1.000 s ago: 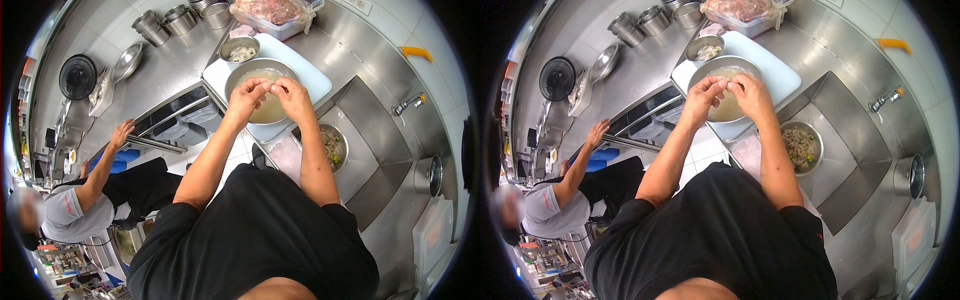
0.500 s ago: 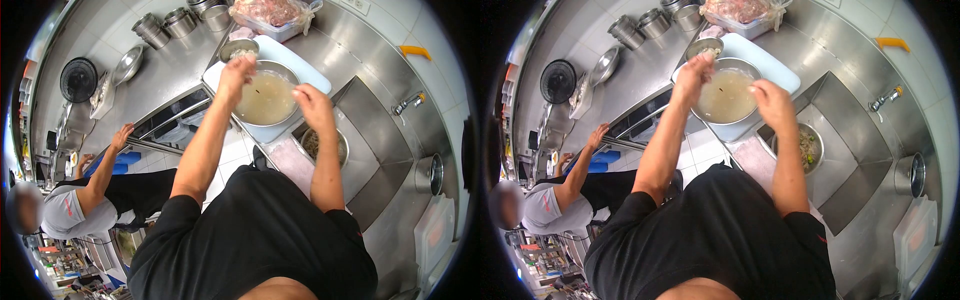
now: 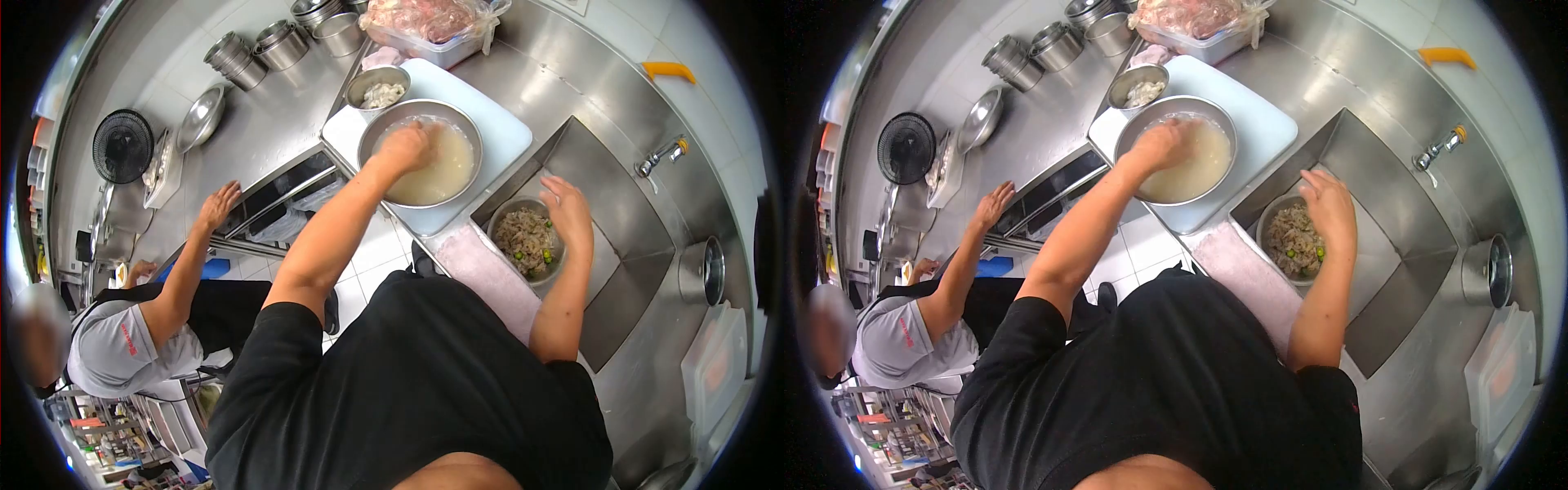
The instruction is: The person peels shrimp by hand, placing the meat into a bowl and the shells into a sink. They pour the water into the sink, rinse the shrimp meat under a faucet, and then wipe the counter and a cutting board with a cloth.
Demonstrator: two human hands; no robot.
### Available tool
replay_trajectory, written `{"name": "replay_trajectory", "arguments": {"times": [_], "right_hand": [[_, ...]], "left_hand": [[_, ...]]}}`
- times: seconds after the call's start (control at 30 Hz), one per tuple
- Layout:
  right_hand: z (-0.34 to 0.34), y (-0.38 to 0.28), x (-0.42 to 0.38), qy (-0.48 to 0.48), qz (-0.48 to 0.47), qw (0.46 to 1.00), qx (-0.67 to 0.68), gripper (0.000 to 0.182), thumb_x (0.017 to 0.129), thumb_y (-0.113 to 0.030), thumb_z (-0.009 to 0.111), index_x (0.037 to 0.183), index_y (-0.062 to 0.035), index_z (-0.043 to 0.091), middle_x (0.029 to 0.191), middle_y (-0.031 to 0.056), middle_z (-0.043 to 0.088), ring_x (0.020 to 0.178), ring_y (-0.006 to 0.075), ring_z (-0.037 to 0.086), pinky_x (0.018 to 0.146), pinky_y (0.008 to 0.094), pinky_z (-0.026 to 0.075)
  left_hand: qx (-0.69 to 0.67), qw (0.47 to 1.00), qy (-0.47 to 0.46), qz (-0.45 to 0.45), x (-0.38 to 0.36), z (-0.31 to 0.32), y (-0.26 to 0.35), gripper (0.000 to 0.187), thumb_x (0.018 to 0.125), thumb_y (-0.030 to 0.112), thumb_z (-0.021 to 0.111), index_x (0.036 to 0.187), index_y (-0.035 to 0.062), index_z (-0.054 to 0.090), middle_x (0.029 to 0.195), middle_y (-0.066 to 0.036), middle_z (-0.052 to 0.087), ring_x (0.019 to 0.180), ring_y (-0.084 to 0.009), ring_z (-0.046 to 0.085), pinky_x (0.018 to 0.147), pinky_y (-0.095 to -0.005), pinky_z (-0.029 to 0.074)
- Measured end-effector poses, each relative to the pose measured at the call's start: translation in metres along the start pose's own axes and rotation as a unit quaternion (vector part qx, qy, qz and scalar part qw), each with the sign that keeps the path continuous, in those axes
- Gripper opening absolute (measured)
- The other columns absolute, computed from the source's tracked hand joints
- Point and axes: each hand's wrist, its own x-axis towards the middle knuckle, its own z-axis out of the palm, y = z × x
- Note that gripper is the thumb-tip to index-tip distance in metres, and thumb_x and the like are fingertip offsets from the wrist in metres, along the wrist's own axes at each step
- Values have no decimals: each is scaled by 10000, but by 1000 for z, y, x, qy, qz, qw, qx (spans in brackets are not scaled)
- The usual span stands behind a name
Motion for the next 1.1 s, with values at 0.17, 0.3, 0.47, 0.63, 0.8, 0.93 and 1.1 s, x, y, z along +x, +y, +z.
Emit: {"name": "replay_trajectory", "arguments": {"times": [0.17,0.3,0.47,0.63,0.8,0.93,1.1], "right_hand": [[-5,-46,10,-14,-30,994,104,320,889,-205,647,1152,-25,678,1090,186,684,1058,357,601,924,415,459],[4,-65,18,-3,-108,988,106,308,894,-198,641,1150,-30,674,1063,179,686,1011,362,602,894,421,467],[13,-99,33,-18,-175,978,110,321,868,-154,658,1174,-59,669,1057,162,684,984,354,599,904,418,473],[51,-133,62,60,-305,938,153,348,837,-140,676,1181,-87,666,1090,139,680,997,341,598,944,412,463],[78,-139,83,-6,-303,947,107,213,833,-147,681,1034,-76,673,985,116,695,978,332,605,891,419,469],[75,-137,80,32,-247,955,161,139,836,-162,686,934,-66,665,894,127,692,894,344,629,819,439,487],[73,-132,78,-17,-185,952,243,187,875,-198,655,955,-29,670,880,162,684,857,382,638,782,456,498]], "left_hand": [[46,995,-73,45,-1,18,6,362,917,308,527,1194,104,637,1066,-206,681,953,-360,664,864,-458,517],[-15,990,-124,58,-14,-1,0,321,898,324,563,1118,123,684,995,-196,703,866,-328,682,791,-419,530],[-372,915,-78,-133,-23,-27,-22,343,865,311,711,1111,74,685,903,-86,724,814,-171,672,685,-293,495],[-503,837,-113,-185,-31,-64,-13,782,820,372,791,1425,19,443,917,-25,709,833,-88,624,605,-228,420],[-530,823,-107,-171,-41,-83,3,830,818,362,791,1449,-6,396,973,-47,706,890,-90,619,629,-234,425],[-583,792,-79,-162,-48,-78,-5,663,854,300,758,1373,-1,477,1001,-47,692,877,-97,619,681,-234,431],[-605,781,-54,-146,-45,-77,7,347,895,256,715,1146,50,595,937,-9,671,840,-91,616,704,-223,429]]}}
